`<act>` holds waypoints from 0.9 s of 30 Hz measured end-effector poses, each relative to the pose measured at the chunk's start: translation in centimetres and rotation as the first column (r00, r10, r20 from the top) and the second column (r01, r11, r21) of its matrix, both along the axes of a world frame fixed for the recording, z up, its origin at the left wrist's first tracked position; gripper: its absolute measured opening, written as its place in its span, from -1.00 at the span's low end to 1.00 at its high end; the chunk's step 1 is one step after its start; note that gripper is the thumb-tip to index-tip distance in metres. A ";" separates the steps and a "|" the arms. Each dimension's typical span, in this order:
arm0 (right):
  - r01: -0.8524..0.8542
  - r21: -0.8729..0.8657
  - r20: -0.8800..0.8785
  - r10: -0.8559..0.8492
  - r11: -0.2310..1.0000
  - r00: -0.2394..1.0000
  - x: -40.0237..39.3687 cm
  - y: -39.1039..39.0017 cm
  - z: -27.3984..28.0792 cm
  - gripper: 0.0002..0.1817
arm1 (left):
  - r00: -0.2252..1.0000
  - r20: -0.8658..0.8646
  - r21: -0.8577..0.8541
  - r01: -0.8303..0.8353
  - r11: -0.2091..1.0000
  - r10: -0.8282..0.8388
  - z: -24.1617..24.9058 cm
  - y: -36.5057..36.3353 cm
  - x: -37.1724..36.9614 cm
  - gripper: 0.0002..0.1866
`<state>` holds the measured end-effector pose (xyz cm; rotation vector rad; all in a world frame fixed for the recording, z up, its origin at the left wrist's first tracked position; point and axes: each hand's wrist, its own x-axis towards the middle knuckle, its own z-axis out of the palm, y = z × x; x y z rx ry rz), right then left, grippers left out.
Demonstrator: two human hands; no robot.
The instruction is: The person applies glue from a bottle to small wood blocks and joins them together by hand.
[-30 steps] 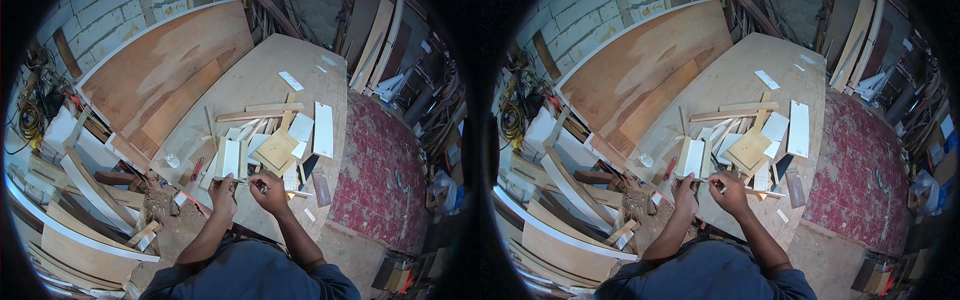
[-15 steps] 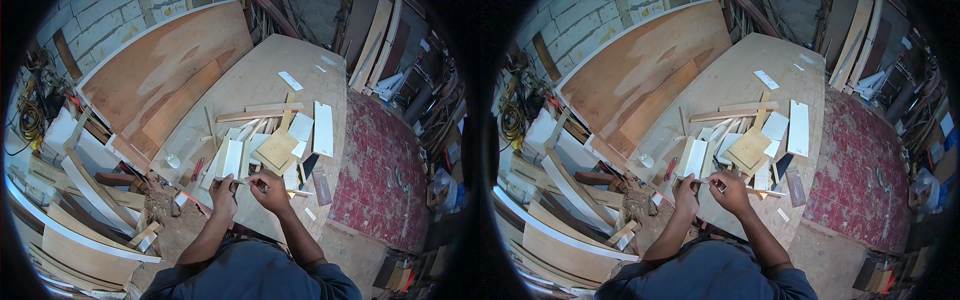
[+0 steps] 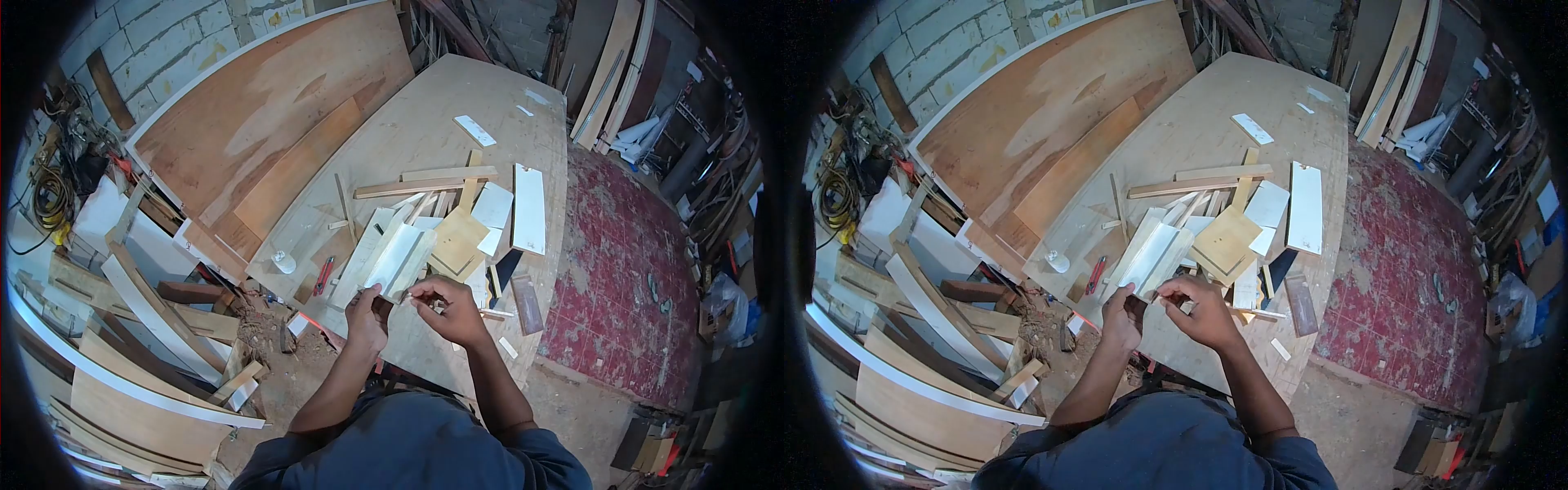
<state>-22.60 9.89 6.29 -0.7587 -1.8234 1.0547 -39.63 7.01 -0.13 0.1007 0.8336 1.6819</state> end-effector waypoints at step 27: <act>-0.029 0.055 0.022 0.028 0.998 0.999 1.1 0.9 -0.6 -0.82 | 0.996 -0.084 0.076 0.037 0.996 -0.031 0.2 0.2 0.5 -0.73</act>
